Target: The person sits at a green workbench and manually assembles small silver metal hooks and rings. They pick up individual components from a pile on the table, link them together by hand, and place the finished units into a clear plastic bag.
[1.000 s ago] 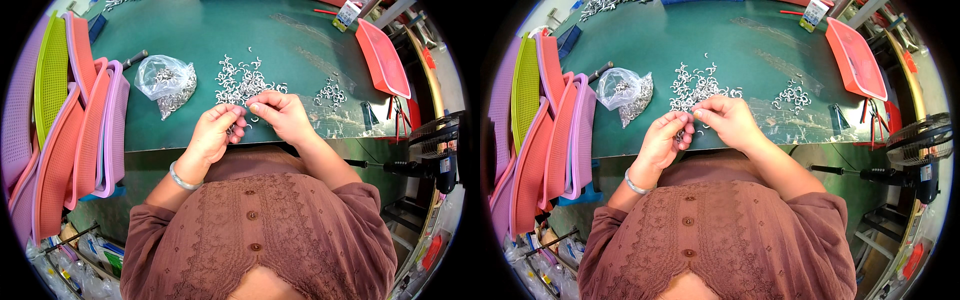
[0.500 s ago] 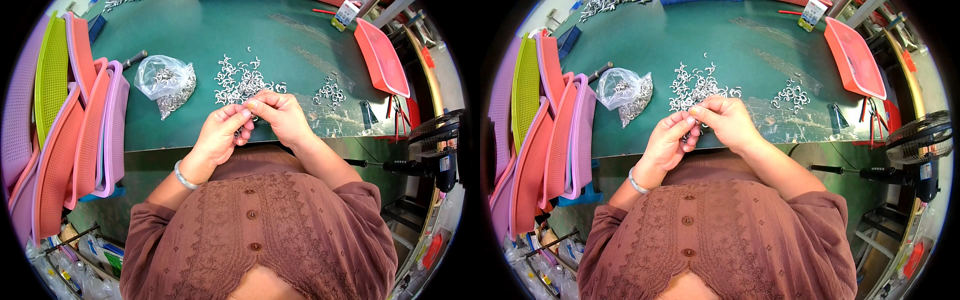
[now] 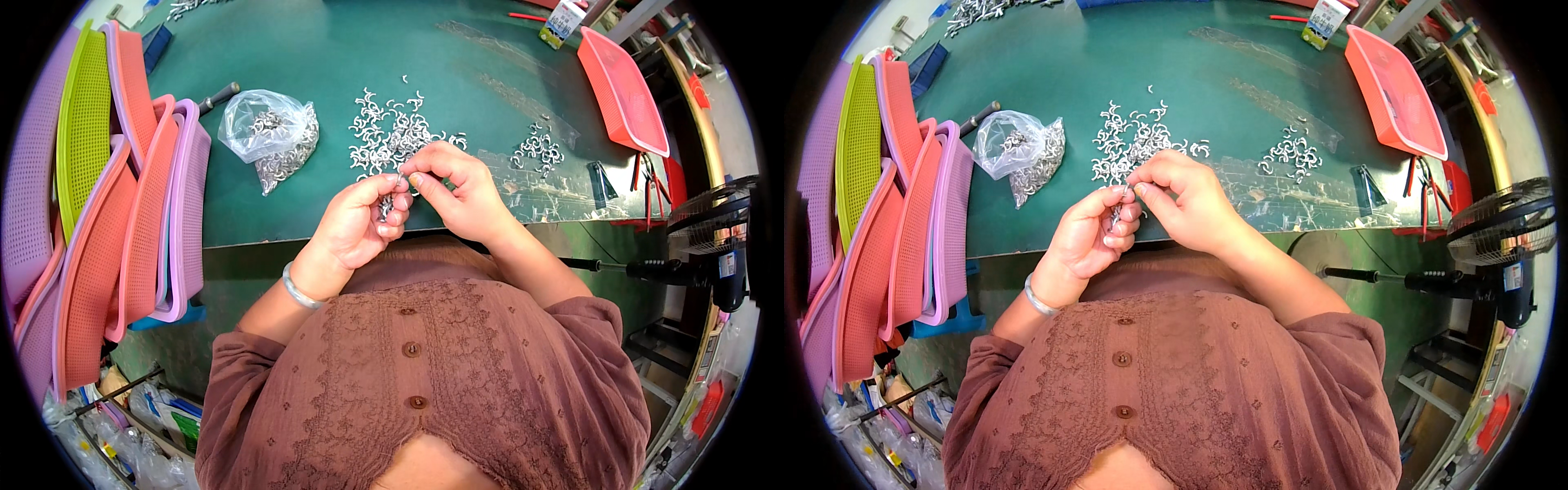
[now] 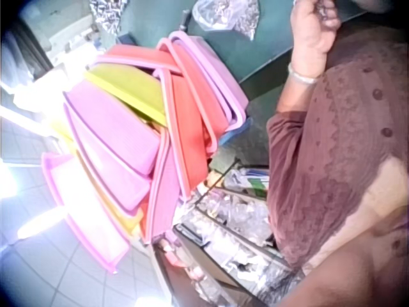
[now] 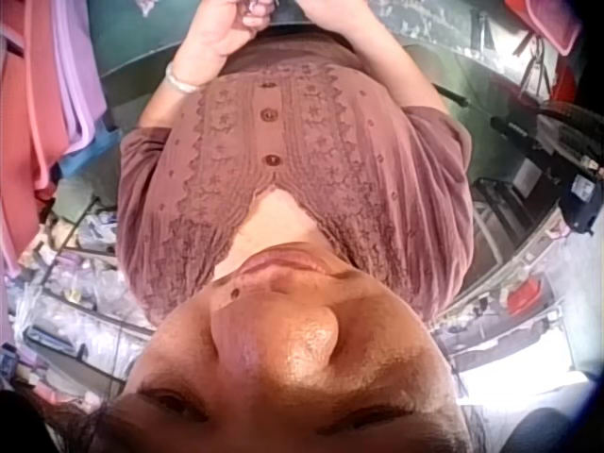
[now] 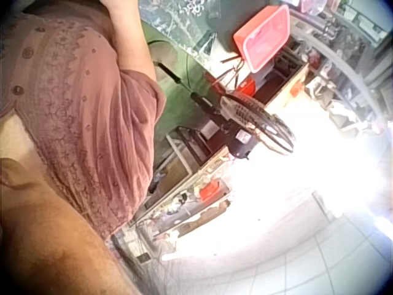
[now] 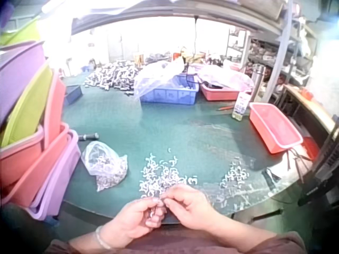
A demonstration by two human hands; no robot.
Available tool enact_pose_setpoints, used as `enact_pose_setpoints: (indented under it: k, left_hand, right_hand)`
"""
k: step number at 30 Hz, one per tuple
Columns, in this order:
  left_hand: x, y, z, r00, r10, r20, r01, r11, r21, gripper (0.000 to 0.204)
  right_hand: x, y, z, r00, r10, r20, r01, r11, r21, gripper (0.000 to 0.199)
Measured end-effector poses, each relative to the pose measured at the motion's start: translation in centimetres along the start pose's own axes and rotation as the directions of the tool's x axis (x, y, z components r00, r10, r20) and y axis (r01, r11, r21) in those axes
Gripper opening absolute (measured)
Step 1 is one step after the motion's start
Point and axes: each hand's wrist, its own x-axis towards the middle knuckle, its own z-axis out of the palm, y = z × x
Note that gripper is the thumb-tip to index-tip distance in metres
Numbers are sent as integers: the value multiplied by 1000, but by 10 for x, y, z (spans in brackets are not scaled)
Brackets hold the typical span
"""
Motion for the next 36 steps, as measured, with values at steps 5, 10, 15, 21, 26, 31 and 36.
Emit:
enact_pose_setpoints:
  k: [5, 10, 15, 21, 26, 31, 36]
  left_hand:
    - [1, -1, -5, 997, -20, 81, 25, 998, -57, 17]
    - [2, -3, -4, 1000, 16, 16, -15, 998, -65, 18]
    - [2, -1, -13, 996, 88, 26, -85, 992, -90, 17]
    - [1, -3, -14, 977, 214, -2, -214, 977, -7, 14]
    - [-2, -1, -16, 972, 234, 14, -234, 969, 72, 15]
    - [-3, -1, -10, 975, 216, -50, -206, 967, 153, 8]
    - [-2, -6, 3, 972, 204, -116, -163, 942, 292, 6]
  right_hand:
    - [1, 0, 2, 996, -88, -11, 87, 992, -87, 10]
    - [1, 2, 1, 994, -103, -24, 100, 989, -113, 11]
    - [-1, 7, -16, 986, -83, 146, 139, 893, -428, 11]
    - [-4, 4, -15, 964, -112, 243, 229, 815, -532, 15]
    - [-5, 9, -12, 962, -135, 237, 240, 832, -500, 13]
    - [-2, 9, -10, 964, -205, 168, 258, 867, -427, 13]
    - [1, 4, -5, 949, -282, 142, 315, 868, -383, 13]
